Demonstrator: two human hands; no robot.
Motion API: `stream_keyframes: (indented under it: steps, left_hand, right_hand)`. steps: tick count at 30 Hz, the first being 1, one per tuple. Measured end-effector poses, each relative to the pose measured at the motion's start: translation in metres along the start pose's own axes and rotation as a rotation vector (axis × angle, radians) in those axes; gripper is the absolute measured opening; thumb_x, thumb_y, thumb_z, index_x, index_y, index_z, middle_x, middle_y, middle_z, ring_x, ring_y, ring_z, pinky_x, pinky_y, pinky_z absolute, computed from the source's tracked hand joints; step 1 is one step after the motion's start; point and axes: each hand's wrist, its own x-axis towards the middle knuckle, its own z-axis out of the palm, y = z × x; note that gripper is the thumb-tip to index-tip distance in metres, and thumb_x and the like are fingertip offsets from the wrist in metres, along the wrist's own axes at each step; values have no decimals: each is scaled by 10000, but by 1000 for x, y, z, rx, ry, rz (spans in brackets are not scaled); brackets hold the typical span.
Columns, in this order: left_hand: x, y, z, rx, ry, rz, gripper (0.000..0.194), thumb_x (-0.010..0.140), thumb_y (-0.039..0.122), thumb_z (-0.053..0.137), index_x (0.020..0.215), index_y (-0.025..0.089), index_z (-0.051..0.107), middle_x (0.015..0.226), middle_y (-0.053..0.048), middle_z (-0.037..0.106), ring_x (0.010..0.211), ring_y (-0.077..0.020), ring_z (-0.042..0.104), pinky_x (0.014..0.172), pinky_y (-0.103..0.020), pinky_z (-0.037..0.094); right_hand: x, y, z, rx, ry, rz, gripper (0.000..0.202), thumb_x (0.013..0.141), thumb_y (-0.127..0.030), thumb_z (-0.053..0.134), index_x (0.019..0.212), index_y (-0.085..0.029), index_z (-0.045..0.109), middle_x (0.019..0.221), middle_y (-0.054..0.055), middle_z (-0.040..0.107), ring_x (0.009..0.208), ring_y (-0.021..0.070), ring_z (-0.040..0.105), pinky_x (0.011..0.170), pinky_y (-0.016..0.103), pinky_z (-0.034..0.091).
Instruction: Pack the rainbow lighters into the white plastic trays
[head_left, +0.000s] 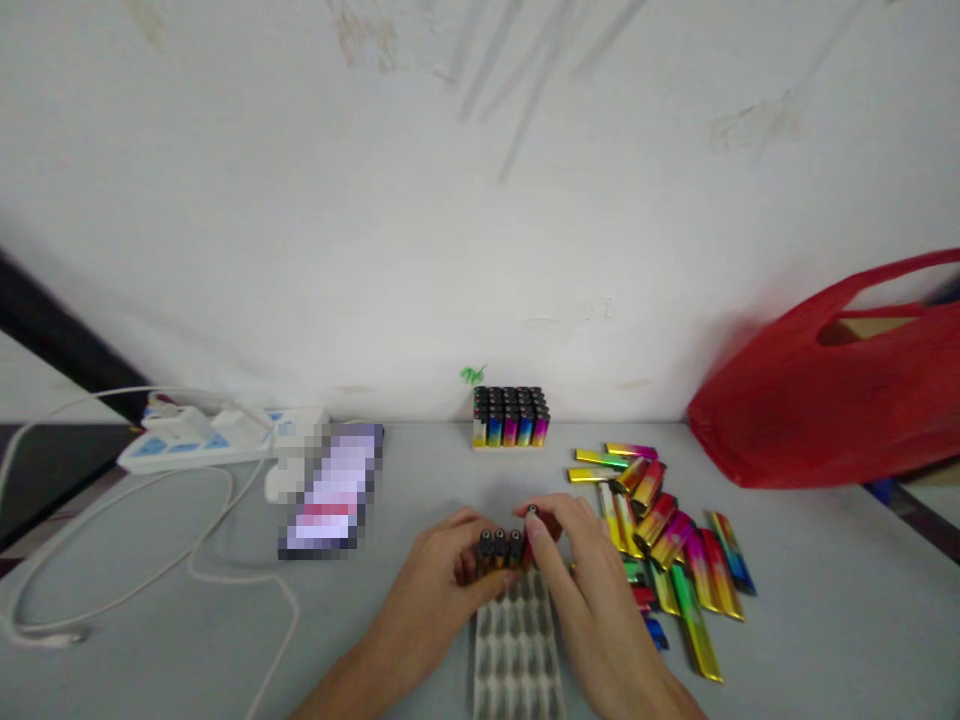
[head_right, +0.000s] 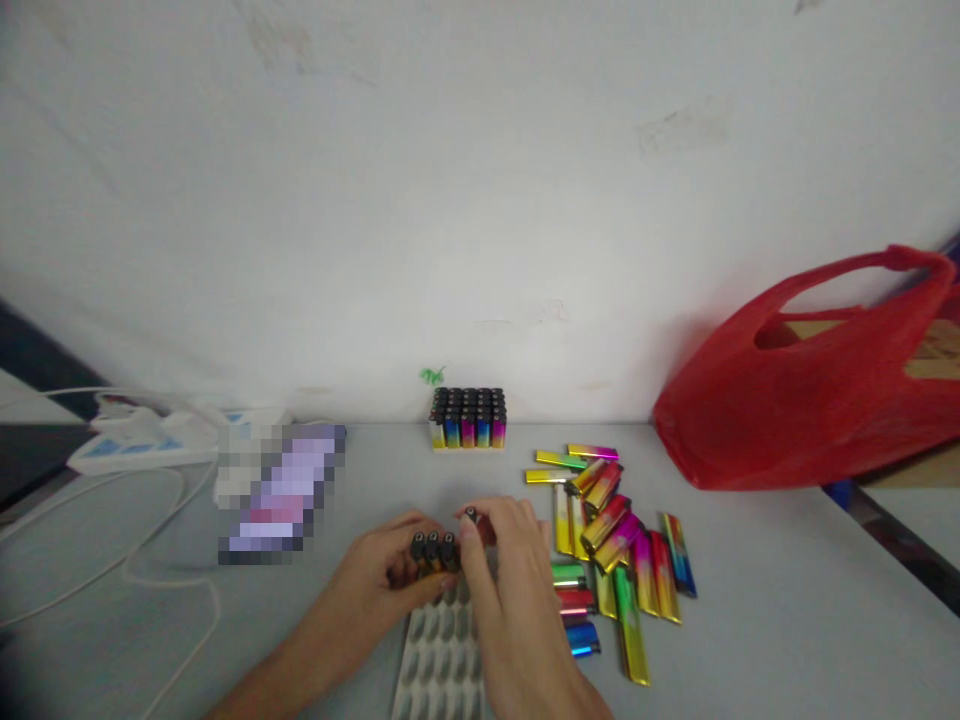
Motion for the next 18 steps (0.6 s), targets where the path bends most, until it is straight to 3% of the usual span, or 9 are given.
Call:
stream_keyframes:
  steps: [4, 8, 13, 18]
  left_hand:
    - [0, 2, -1, -20, -3, 15, 89, 858, 268, 842, 908, 197, 825, 930, -14, 712, 775, -203, 635, 674, -276, 422]
    - [-1, 3, -1, -28, -1, 36, 167, 826, 315, 909, 919, 204, 826, 937, -16, 719, 807, -218, 653, 685, -275, 446]
    - [2, 3, 3, -42, 14, 77, 167, 872, 354, 884, 859, 203, 814, 907, -18, 710, 818, -217, 667, 696, -272, 460]
    - [3, 4, 5, -70, 18, 42, 145, 875, 345, 870, 946, 219, 862, 963, -34, 770, 836, -230, 693, 753, -290, 504]
  right_hand:
    - [-7, 1, 1, -53, -27, -56, 230, 1170, -377, 484, 1231, -289, 687, 1161, 58, 732, 1134, 280, 640, 1037, 439, 465]
    - [-8, 0, -4, -86, -84, -119, 192, 1165, -343, 500, 1214, -290, 678, 1100, 45, 724, 1044, 266, 649, 971, 413, 494]
    - [-6, -2, -10, -55, -157, -120, 235, 1183, -364, 471, 1216, -291, 692, 1096, 38, 727, 1073, 259, 652, 996, 407, 478]
    - [-1, 5, -17, -142, -67, -92, 298, 1187, -363, 414, 1239, -286, 697, 1106, 49, 731, 1086, 279, 636, 1001, 446, 452]
